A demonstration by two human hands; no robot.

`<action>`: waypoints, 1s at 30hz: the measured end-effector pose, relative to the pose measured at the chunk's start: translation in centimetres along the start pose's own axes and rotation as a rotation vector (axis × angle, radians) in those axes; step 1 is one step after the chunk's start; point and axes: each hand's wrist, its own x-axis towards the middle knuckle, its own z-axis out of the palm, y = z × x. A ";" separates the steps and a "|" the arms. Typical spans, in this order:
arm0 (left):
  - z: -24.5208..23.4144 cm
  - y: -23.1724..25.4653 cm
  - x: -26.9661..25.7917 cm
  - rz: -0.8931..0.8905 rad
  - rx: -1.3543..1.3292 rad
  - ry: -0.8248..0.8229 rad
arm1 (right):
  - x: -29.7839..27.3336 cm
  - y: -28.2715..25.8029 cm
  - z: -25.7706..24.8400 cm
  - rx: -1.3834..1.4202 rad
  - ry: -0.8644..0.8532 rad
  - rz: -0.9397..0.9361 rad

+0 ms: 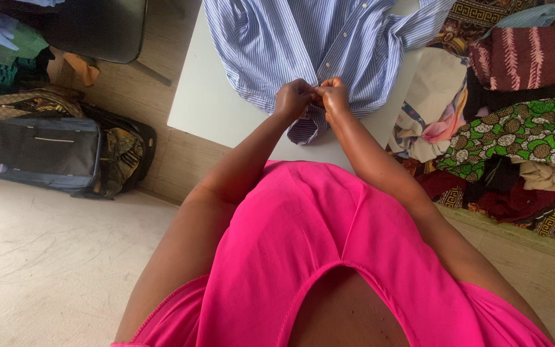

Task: The person buttons a striped shirt by hand on a white surface, systematically working through the buttons one at a time.

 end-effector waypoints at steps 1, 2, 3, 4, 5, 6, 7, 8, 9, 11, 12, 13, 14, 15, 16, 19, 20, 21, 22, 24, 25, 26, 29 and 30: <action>-0.1 0.1 -0.1 -0.014 -0.013 -0.007 | 0.0 0.0 0.1 0.009 0.005 -0.001; -0.1 0.1 -0.1 -0.028 -0.025 -0.014 | 0.0 0.0 0.1 0.018 0.009 -0.001; 0.0 0.1 0.0 -0.030 -0.026 -0.008 | 0.1 0.1 0.1 0.027 0.014 -0.002; 0.1 0.0 0.1 -0.033 -0.028 -0.002 | 0.1 0.3 0.1 0.034 0.008 -0.027; 0.2 -0.2 0.3 -0.036 -0.029 0.004 | 0.2 0.5 0.0 0.041 0.001 -0.052; 0.3 -0.5 0.4 -0.012 -0.002 0.012 | 0.2 0.7 -0.1 0.047 -0.005 -0.077; 0.4 -0.8 0.6 0.011 0.025 0.020 | 0.3 0.9 -0.1 0.024 -0.002 -0.106; 0.5 -1.1 0.9 0.035 0.053 0.028 | 0.4 1.0 -0.1 0.002 0.002 -0.135; 0.6 -1.4 1.2 0.043 0.059 0.038 | 0.3 0.9 0.0 -0.021 0.006 -0.164; 0.6 -1.7 1.8 0.060 0.072 0.060 | 0.0 0.5 0.1 -0.001 0.002 -0.157; 0.6 -1.8 2.0 0.041 0.066 0.046 | -0.3 0.3 0.2 0.008 0.000 -0.152; 0.5 -1.8 2.1 0.023 0.061 0.032 | -0.4 0.1 0.4 0.019 -0.008 -0.165; 0.5 -1.9 2.3 0.003 0.055 0.018 | -0.6 0.0 0.5 0.030 -0.015 -0.178; 0.5 -2.2 2.4 0.013 0.077 0.023 | -0.6 0.0 0.5 0.042 -0.023 -0.192; 0.5 -2.4 2.8 0.025 0.100 0.030 | -0.6 0.0 0.6 0.002 -0.030 -0.234; 0.7 -4.3 5.2 0.017 0.069 -0.031 | -0.4 0.2 0.5 -0.117 -0.054 -0.352; 0.9 -5.3 6.4 0.005 0.043 -0.063 | -0.3 0.2 0.5 -0.155 -0.067 -0.384; 1.2 -6.4 7.6 0.018 0.033 -0.105 | -0.3 0.1 0.4 -0.193 -0.081 -0.417; 1.3 -6.9 8.4 0.031 0.024 -0.146 | -0.5 -0.1 0.4 -0.247 -0.089 -0.474; 1.5 -7.9 9.6 0.025 -0.029 -0.222 | -1.0 -0.4 0.3 -0.353 -0.106 -0.588; 1.5 -8.4 9.9 0.005 -0.072 -0.257 | -1.4 -0.6 0.3 -0.429 -0.102 -0.645; 1.4 -8.6 10.1 -0.015 -0.115 -0.290 | -1.8 -0.9 0.3 -0.504 -0.099 -0.703; 1.2 -8.2 9.8 0.340 0.711 -0.423 | -3.0 -0.8 0.5 -0.608 -0.098 -0.717; 1.2 -8.0 9.3 0.165 0.660 -0.351 | -3.3 -0.6 0.5 -0.623 -0.100 -0.695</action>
